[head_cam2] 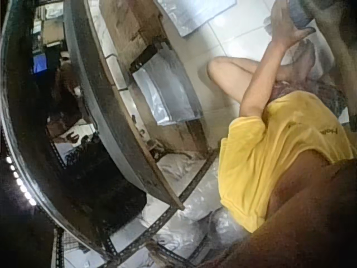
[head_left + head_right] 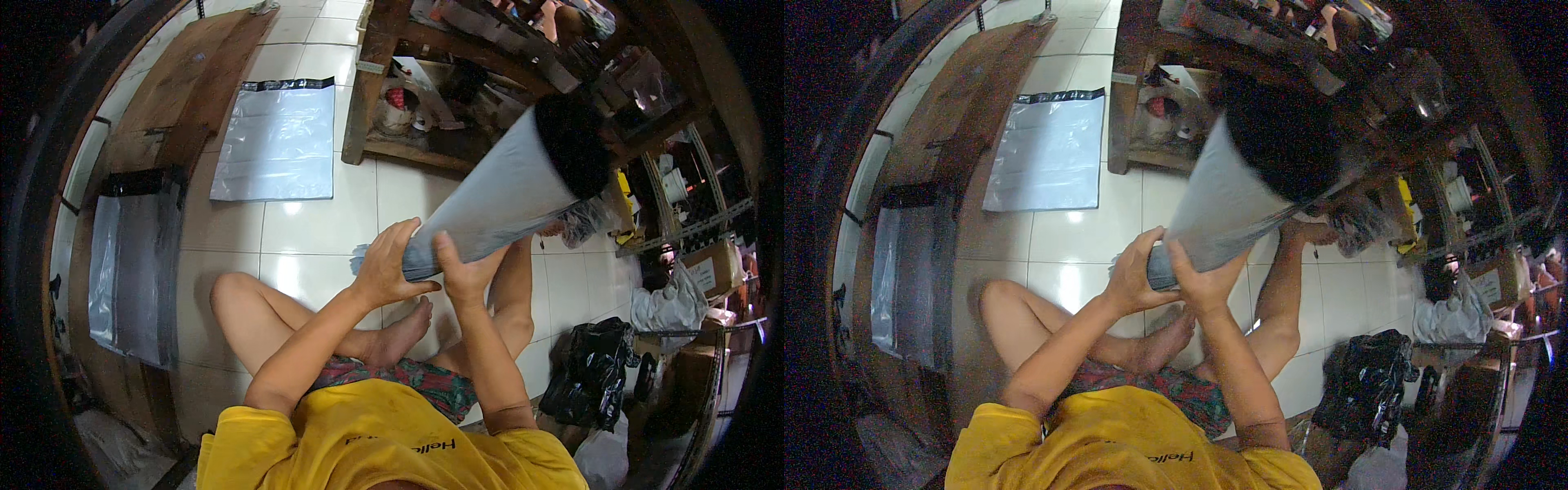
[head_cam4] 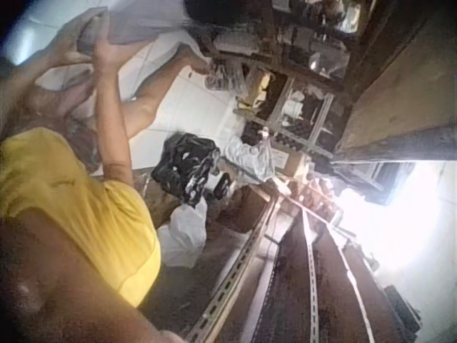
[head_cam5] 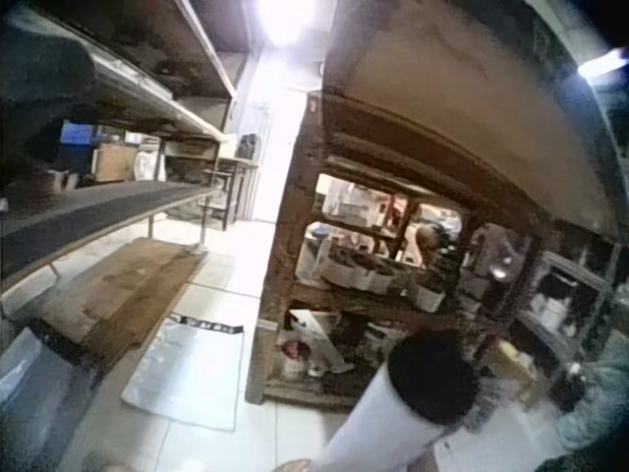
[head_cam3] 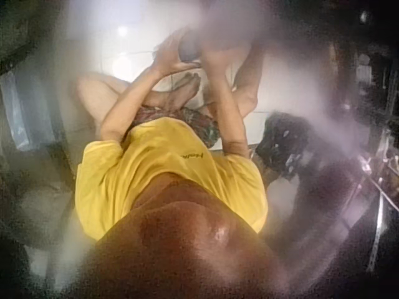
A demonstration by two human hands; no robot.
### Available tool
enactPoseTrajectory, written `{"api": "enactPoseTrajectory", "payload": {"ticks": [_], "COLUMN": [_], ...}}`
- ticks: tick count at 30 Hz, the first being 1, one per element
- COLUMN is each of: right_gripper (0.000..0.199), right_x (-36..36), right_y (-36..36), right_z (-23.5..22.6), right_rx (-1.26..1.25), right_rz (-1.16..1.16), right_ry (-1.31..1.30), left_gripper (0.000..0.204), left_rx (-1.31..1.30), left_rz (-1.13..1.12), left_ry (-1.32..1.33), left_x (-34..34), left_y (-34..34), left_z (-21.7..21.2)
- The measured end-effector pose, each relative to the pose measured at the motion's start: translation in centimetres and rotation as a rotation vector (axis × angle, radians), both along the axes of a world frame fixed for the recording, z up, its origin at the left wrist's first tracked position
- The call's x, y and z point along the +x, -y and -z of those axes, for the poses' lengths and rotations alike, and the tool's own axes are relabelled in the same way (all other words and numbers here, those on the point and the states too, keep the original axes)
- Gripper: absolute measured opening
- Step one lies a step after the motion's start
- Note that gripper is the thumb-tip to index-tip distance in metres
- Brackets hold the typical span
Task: The person sits on the floor and repeatedly folds white poly mailers, then rolls them into a tight cylinder. They handle the mailers one by one, smoothing and folding them before rolling them up and stacking the rolled bundles.
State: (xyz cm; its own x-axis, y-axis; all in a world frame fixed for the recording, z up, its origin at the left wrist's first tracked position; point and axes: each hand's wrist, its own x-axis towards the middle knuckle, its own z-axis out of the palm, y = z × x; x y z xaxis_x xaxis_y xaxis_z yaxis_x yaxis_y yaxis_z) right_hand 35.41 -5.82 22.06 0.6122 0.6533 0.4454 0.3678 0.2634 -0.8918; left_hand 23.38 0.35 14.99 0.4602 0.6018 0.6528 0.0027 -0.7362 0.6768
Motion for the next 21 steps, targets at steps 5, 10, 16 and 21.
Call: {"api": "enactPoseTrajectory", "payload": {"ticks": [5,10,16,21], "right_gripper": [0.122,0.141,0.098,0.086], "right_x": [0.7,3.0,4.1,3.2], "right_y": [0.5,1.7,3.0,2.7], "right_z": [2.6,4.3,2.5,3.5], "right_rx": [-0.113,-0.152,-0.446,-0.409], "right_rz": [-0.175,-0.358,-0.503,-0.399], "right_ry": [0.152,0.054,0.087,0.140], "left_gripper": [0.115,0.116,0.119,0.115], "left_rx": [-0.174,-0.152,-0.335,-0.558], "left_rz": [0.036,0.014,-0.033,-0.056], "left_ry": [-0.074,-0.009,-0.060,-0.088], "left_x": [0.9,1.0,1.4,1.9], "left_y": [-0.3,0.2,3.0,3.9], "left_z": [4.1,6.2,8.5,9.2]}}
